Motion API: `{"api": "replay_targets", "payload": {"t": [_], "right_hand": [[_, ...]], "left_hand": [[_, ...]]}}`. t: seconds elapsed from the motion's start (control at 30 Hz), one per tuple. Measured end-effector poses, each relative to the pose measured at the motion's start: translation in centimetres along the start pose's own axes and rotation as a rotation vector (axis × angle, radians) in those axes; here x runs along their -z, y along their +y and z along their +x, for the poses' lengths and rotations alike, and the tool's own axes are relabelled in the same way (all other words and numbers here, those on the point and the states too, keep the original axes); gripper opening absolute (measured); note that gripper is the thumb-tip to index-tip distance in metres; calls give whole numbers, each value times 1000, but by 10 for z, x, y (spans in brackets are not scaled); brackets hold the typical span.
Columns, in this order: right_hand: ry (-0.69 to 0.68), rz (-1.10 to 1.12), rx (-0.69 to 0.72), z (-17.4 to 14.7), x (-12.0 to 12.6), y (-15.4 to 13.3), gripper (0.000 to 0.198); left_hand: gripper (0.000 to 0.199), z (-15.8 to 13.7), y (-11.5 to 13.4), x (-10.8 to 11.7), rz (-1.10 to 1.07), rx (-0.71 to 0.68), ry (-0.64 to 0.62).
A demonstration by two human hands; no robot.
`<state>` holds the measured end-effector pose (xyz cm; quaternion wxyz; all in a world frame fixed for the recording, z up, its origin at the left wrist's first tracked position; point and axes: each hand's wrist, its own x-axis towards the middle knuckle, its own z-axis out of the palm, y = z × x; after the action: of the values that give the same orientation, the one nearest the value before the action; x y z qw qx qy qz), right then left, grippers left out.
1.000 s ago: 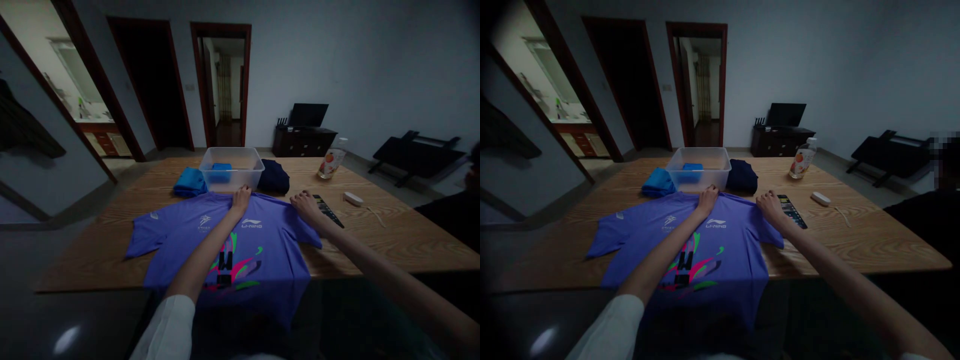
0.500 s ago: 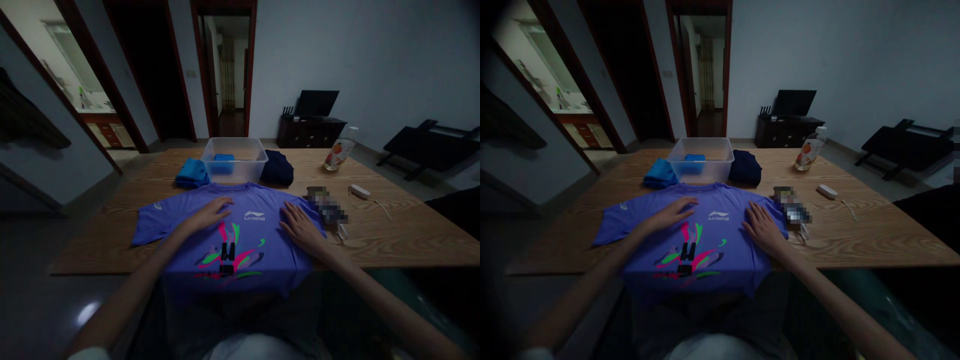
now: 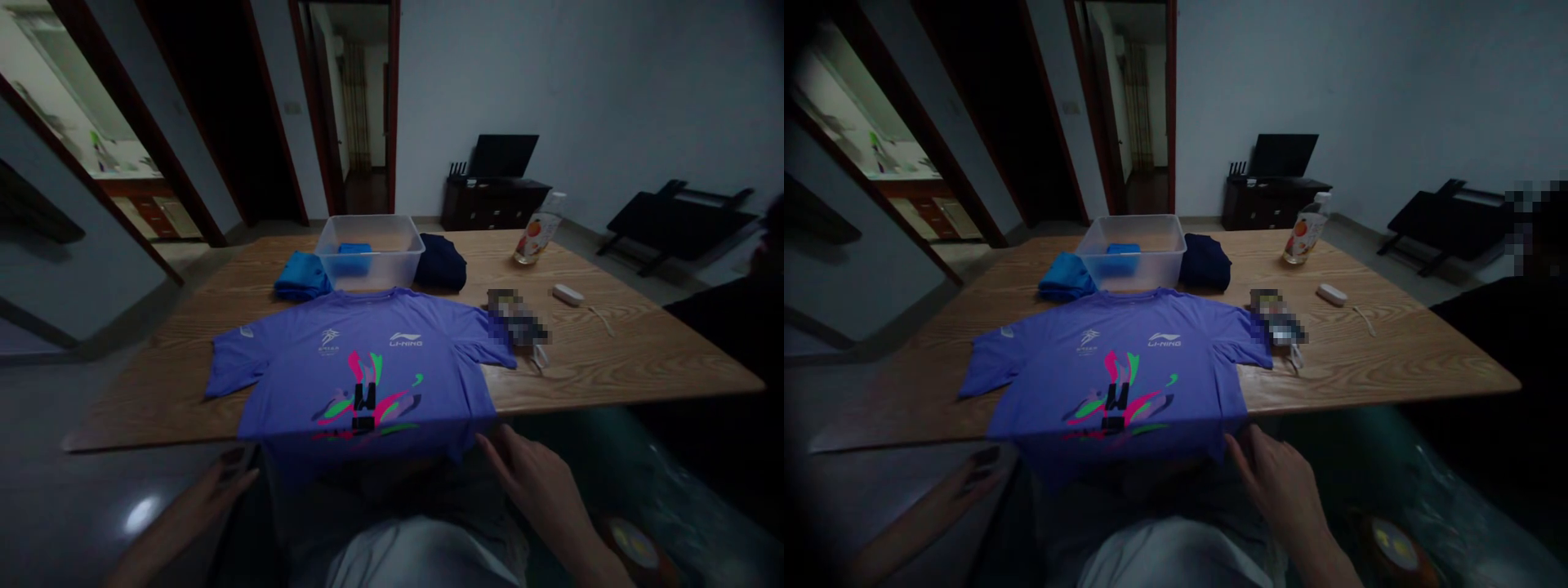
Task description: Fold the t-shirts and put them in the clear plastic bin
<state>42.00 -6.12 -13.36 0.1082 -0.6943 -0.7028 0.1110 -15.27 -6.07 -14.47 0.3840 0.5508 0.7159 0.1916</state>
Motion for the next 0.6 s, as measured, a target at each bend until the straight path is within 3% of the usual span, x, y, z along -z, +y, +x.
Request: {"api": "replay_targets", "payload": {"t": [0.1, 0.17, 0.23, 0.33, 0.47, 0.6], "right_hand": [[-7, 267, -26, 0, -34, 10, 56], [-105, 516, 17, 3, -50, 19, 60], [-197, 691, -31, 4, -57, 32, 65], [-251, 809, -210, -3, -52, 56, 82], [-328, 899, -318, -10, -45, 74, 88], [-392, 1020, -340, -6, -73, 68, 91]], "left_hand": [[69, 23, 6, -13, -29, -29, -13], [76, 31, 5, -14, -53, -11, -30], [80, 30, -1, -9, -75, 7, -27], [77, 20, -11, 0, -119, 5, -11], [79, 16, -11, -3, -155, 35, -16], [82, 21, 1, -27, -200, 42, -198]]}}
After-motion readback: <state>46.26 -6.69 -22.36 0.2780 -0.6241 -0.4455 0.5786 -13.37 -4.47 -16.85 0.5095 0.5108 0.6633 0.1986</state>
